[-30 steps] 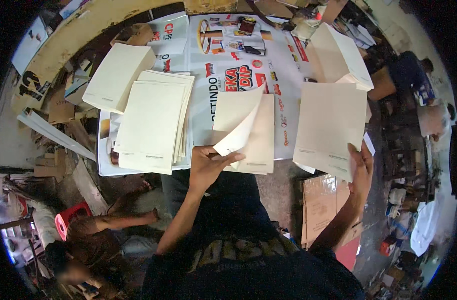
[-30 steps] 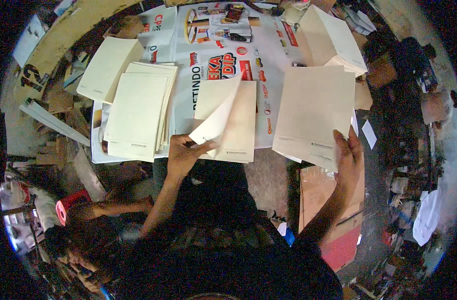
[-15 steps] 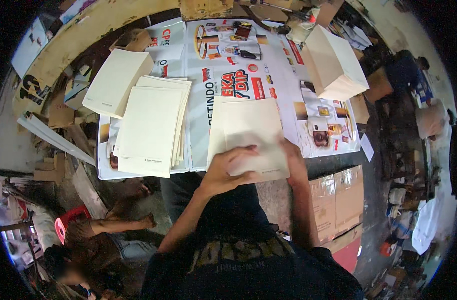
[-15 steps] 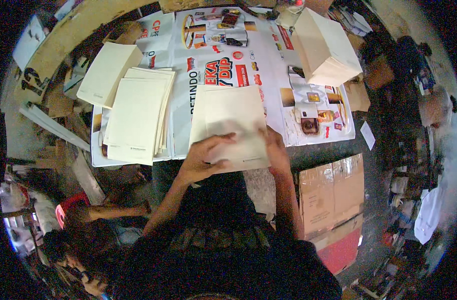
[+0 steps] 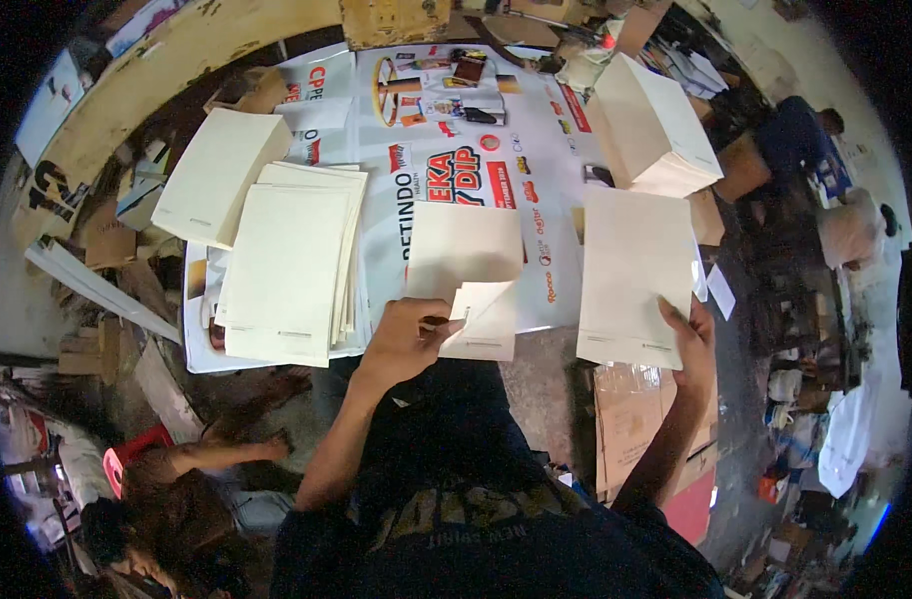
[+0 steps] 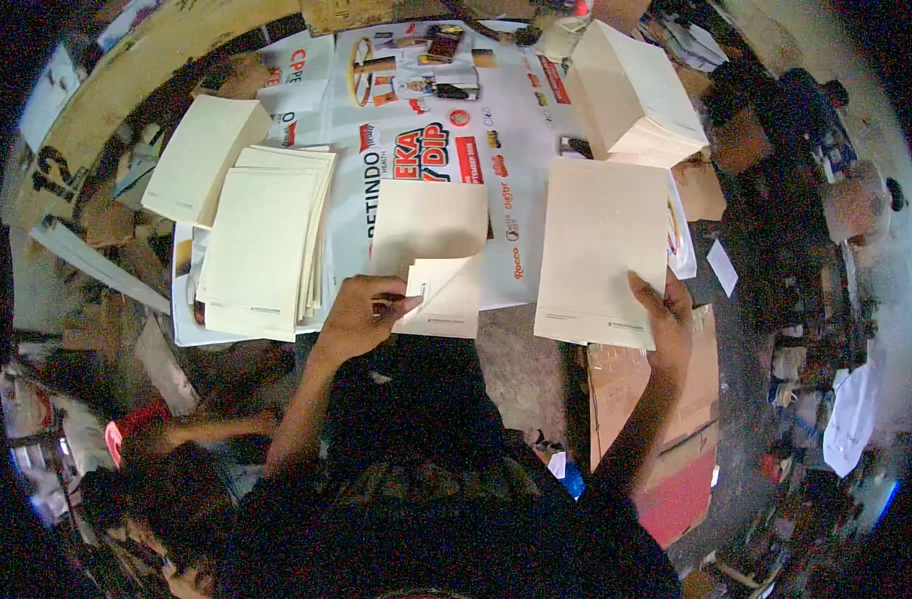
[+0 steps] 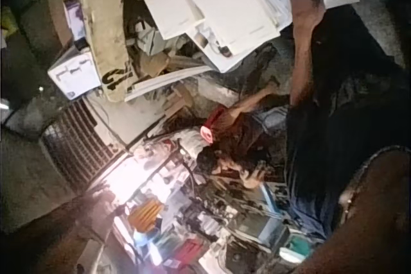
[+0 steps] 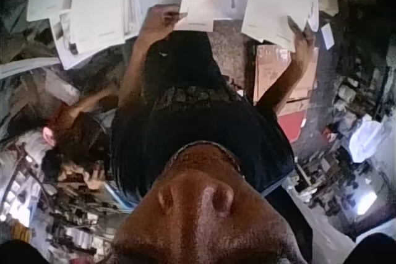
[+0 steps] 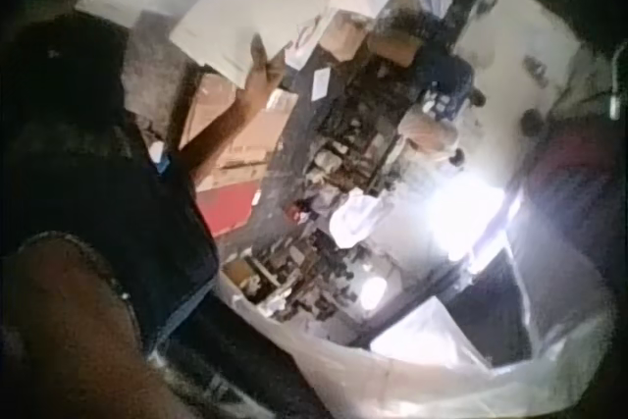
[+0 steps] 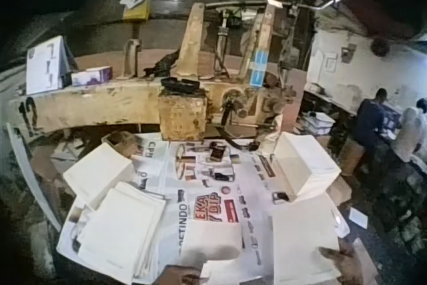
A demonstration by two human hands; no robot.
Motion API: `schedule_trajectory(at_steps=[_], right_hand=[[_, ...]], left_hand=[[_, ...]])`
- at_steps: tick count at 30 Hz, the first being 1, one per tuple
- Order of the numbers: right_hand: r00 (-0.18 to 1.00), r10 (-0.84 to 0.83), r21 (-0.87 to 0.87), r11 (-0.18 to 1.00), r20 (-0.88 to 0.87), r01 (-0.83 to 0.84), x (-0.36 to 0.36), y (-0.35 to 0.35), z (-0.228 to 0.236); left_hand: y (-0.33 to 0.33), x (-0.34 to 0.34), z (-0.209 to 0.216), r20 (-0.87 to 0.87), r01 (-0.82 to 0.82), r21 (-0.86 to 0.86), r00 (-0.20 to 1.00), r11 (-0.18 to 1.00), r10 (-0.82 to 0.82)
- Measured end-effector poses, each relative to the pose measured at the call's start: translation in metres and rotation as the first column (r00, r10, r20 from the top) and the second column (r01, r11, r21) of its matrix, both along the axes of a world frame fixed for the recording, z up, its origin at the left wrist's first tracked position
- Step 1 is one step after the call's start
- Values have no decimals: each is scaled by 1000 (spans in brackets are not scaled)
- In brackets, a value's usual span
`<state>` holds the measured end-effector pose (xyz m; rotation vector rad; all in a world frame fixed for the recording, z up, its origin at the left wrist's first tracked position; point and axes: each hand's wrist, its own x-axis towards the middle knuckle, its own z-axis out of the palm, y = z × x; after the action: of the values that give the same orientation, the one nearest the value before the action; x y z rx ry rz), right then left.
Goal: The person collates and stacks paper sheets from multiple piles on a table, flips through a calendar, and then gathers and aligns the assembled stack of paper sheets by hand.
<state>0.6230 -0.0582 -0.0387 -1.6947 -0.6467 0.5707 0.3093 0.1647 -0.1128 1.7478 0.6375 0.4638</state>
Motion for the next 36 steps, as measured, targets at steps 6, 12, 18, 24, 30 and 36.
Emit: schedule_trajectory(at_steps=[6, 12, 18, 24, 30, 36], right_hand=[[992, -55, 84, 994, -110, 65, 4, -2, -1], [995, -71, 44, 997, 75, 68, -12, 5, 15], [978, 209, 43, 977, 17, -210, -77, 68, -61], [962, 222, 130, 971, -159, -203, -101, 91, -121], [912, 343, 21, 937, -225, -348, -112, 99, -68], [837, 543, 23, 839, -60, -543, -137, 96, -37]], left_hand=[[-5, -1, -8, 112, -167, -177, 976, 970, 188], [-14, 1, -1, 272, -262, -250, 905, 932, 328], [-20, 6, -19, 401, -17, -548, 872, 836, 281], [-6, 10, -15, 354, 138, 127, 919, 982, -175], [-19, 22, 2, 549, -413, -69, 744, 908, 380], [6, -30, 25, 161, -529, -46, 833, 848, 528]])
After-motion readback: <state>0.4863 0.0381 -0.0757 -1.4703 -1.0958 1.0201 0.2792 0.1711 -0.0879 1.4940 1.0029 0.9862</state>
